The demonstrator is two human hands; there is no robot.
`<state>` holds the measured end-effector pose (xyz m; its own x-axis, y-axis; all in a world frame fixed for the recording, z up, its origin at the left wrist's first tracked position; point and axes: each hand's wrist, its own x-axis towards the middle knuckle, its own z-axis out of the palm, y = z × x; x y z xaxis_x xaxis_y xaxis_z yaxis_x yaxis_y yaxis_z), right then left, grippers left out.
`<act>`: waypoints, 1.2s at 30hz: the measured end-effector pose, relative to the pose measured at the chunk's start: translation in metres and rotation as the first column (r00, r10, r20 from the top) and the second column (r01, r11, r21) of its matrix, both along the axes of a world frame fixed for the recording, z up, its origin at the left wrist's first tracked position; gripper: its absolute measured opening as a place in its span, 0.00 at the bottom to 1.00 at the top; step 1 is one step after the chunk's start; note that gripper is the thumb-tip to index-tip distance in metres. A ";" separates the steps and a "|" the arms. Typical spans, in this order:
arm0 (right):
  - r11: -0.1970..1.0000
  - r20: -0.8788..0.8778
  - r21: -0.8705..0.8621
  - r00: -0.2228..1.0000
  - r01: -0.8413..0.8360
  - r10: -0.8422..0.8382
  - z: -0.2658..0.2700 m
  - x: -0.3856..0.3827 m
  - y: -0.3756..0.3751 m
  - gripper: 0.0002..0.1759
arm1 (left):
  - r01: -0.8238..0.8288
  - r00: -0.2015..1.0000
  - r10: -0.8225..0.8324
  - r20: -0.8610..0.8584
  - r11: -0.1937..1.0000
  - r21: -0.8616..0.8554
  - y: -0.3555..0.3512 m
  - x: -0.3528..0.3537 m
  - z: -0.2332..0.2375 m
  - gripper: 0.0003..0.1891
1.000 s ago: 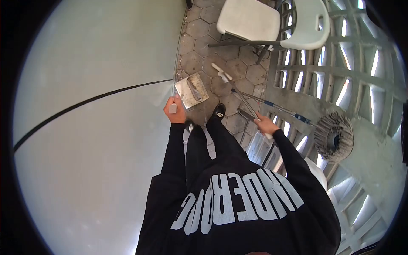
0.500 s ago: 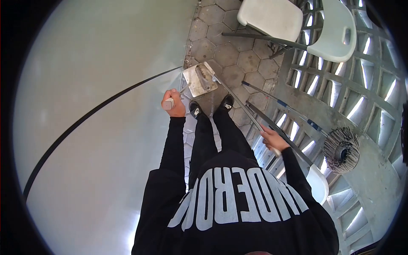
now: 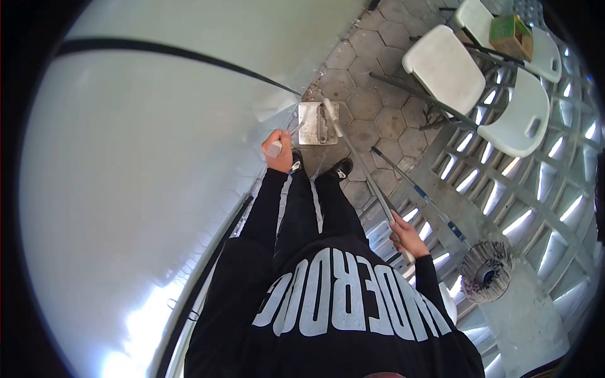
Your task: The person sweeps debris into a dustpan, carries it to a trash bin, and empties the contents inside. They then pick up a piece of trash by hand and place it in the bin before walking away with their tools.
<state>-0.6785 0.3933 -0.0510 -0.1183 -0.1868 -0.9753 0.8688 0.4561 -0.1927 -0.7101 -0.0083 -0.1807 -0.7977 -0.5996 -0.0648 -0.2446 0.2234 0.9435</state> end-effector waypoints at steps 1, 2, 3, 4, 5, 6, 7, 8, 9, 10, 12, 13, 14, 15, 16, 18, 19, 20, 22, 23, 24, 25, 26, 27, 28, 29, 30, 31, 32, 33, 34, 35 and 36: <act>1.000 -0.010 -0.005 1.000 -0.019 0.019 0.014 -0.014 0.000 0.34 | 0.029 0.999 -0.031 0.040 0.999 0.045 0.000 0.008 0.009 0.15; 0.989 -0.116 0.077 0.985 -0.123 0.131 0.025 -0.028 -0.001 0.33 | 0.021 0.999 -0.023 0.043 0.999 0.050 0.004 0.023 0.010 0.15; 0.964 -0.206 0.168 0.949 -0.207 0.240 0.028 -0.036 -0.001 0.33 | 0.011 0.999 -0.013 0.040 0.999 0.048 0.010 0.033 0.017 0.15; 0.911 -0.325 0.238 0.856 -0.337 0.402 0.013 -0.049 0.006 0.32 | -0.071 0.997 0.067 0.045 0.993 0.092 0.017 0.046 0.024 0.15; 0.864 -0.431 0.307 0.752 -0.399 0.500 -0.012 -0.064 0.012 0.31 | -0.155 0.987 0.149 0.057 0.978 0.136 0.023 0.060 0.029 0.15; 0.810 -0.518 0.379 0.623 -0.448 0.587 -0.035 -0.080 0.009 0.31 | -0.171 0.984 0.164 0.063 0.976 0.135 0.027 0.074 0.032 0.15; 0.778 -0.525 0.409 0.574 -0.477 0.628 -0.051 -0.099 -0.002 0.31 | -0.232 0.973 0.229 0.037 0.957 0.175 0.029 0.088 0.034 0.14; 0.744 -0.532 0.440 0.522 -0.503 0.667 -0.067 -0.117 -0.013 0.31 | -0.291 0.956 0.295 0.013 0.932 0.216 0.033 0.103 0.035 0.14; 0.659 -0.571 0.534 0.348 -0.530 0.743 -0.111 -0.127 -0.015 0.32 | -0.305 0.951 0.309 0.017 0.929 0.211 0.036 0.116 0.037 0.14; 0.571 -0.586 0.628 0.162 -0.529 0.794 -0.150 -0.134 -0.014 0.32 | -0.364 0.928 0.372 0.004 0.905 0.220 0.039 0.126 0.039 0.14; 0.556 -0.500 0.555 0.286 -0.619 0.818 -0.126 -0.140 -0.059 0.32 | -0.450 0.890 0.457 -0.006 0.879 0.160 0.043 0.152 0.035 0.15; 0.551 -0.390 0.477 0.397 -0.684 0.831 -0.114 -0.141 -0.076 0.31 | -0.455 0.887 0.462 -0.010 0.876 0.159 0.042 0.162 0.034 0.15; 0.548 -0.393 0.479 0.391 -0.686 0.832 -0.119 -0.137 -0.074 0.31 | -0.514 0.851 0.525 -0.027 0.842 0.166 0.043 0.172 0.035 0.15; 0.428 -0.407 0.516 0.226 -0.742 0.885 -0.127 -0.129 -0.065 0.32 | -0.572 0.809 0.586 -0.038 0.801 0.176 0.043 0.184 0.031 0.15; 0.298 -0.411 0.556 0.054 -0.776 0.910 -0.132 -0.123 -0.051 0.32 | -0.601 0.785 0.614 -0.082 0.787 0.138 0.041 0.198 0.024 0.15; 0.314 -0.550 0.528 -0.036 -0.789 0.834 -0.131 -0.129 -0.011 0.33 | -0.654 0.742 0.666 -0.076 0.744 0.137 0.037 0.214 0.025 0.15; 0.308 -0.554 0.525 -0.044 -0.793 0.831 -0.116 -0.131 0.000 0.32 | -0.699 0.700 0.710 -0.073 0.703 0.133 0.034 0.221 0.025 0.15; 0.304 -0.559 0.522 -0.050 -0.797 0.828 -0.094 -0.131 0.003 0.31 | -0.700 0.699 0.711 -0.075 0.701 0.136 0.028 0.228 0.026 0.15; 0.328 -0.552 0.541 -0.033 -0.774 0.833 -0.065 -0.117 0.001 0.31 | -0.709 0.681 0.724 -0.112 0.689 0.150 0.020 0.247 0.029 0.13; 0.354 -0.546 0.556 -0.009 -0.752 0.838 -0.059 -0.106 -0.001 0.31 | -0.713 0.677 0.728 -0.105 0.685 0.149 0.019 0.258 0.029 0.13; 0.376 -0.545 0.575 0.003 -0.726 0.839 -0.060 -0.096 -0.006 0.31 | -0.727 0.675 0.734 -0.071 0.679 0.104 0.020 0.266 0.027 0.13; 0.371 -0.542 0.576 -0.001 -0.729 0.840 -0.065 -0.089 -0.023 0.31 | -0.738 0.672 0.740 -0.036 0.672 0.062 0.017 0.271 0.025 0.12; 0.410 -0.466 0.547 0.142 -0.730 0.873 -0.071 -0.084 -0.045 0.32 | -0.726 0.680 0.732 -0.040 0.680 0.097 0.014 0.279 0.024 0.12; 0.451 -0.375 0.521 0.281 -0.725 0.884 -0.077 -0.077 -0.060 0.33 | -0.731 0.675 0.737 -0.040 0.675 0.101 0.013 0.286 0.024 0.12; 0.442 -0.376 0.526 0.267 -0.727 0.887 -0.093 -0.067 -0.066 0.33 | -0.709 0.702 0.711 -0.029 0.703 0.060 0.013 0.290 0.024 0.13; 0.394 -0.387 0.534 0.198 -0.748 0.901 -0.121 -0.056 -0.070 0.33 | -0.689 0.724 0.689 -0.021 0.724 0.018 0.013 0.293 0.024 0.14; 0.350 -0.398 0.539 0.134 -0.766 0.908 -0.137 -0.047 -0.074 0.33 | -0.686 0.728 0.686 0.007 0.727 0.030 0.013 0.300 0.023 0.15; 0.351 -0.411 0.540 0.124 -0.765 0.903 -0.138 -0.044 -0.068 0.33 | -0.691 0.722 0.692 -0.008 0.722 0.026 0.018 0.304 0.026 0.15; 0.281 -0.427 0.551 0.023 -0.786 0.904 -0.138 -0.043 -0.061 0.33 | -0.674 0.739 0.674 0.008 0.739 -0.023 0.017 0.307 0.028 0.15; 0.209 -0.438 0.564 -0.075 -0.799 0.896 -0.135 -0.043 -0.053 0.33 | -0.652 0.755 0.655 0.028 0.755 -0.068 0.016 0.313 0.029 0.16; 0.205 -0.437 0.570 -0.081 -0.796 0.896 -0.128 -0.050 -0.040 0.33 | -0.646 0.757 0.650 0.062 0.759 -0.078 0.015 0.318 0.031 0.17; 0.205 -0.442 0.552 -0.074 -0.808 0.894 -0.119 -0.060 -0.026 0.33 | -0.648 0.757 0.651 0.057 0.759 -0.071 0.013 0.324 0.028 0.17; 0.206 -0.446 0.534 -0.066 -0.820 0.893 -0.103 -0.064 -0.022 0.33 | -0.643 0.758 0.647 0.084 0.763 -0.075 0.011 0.331 0.023 0.18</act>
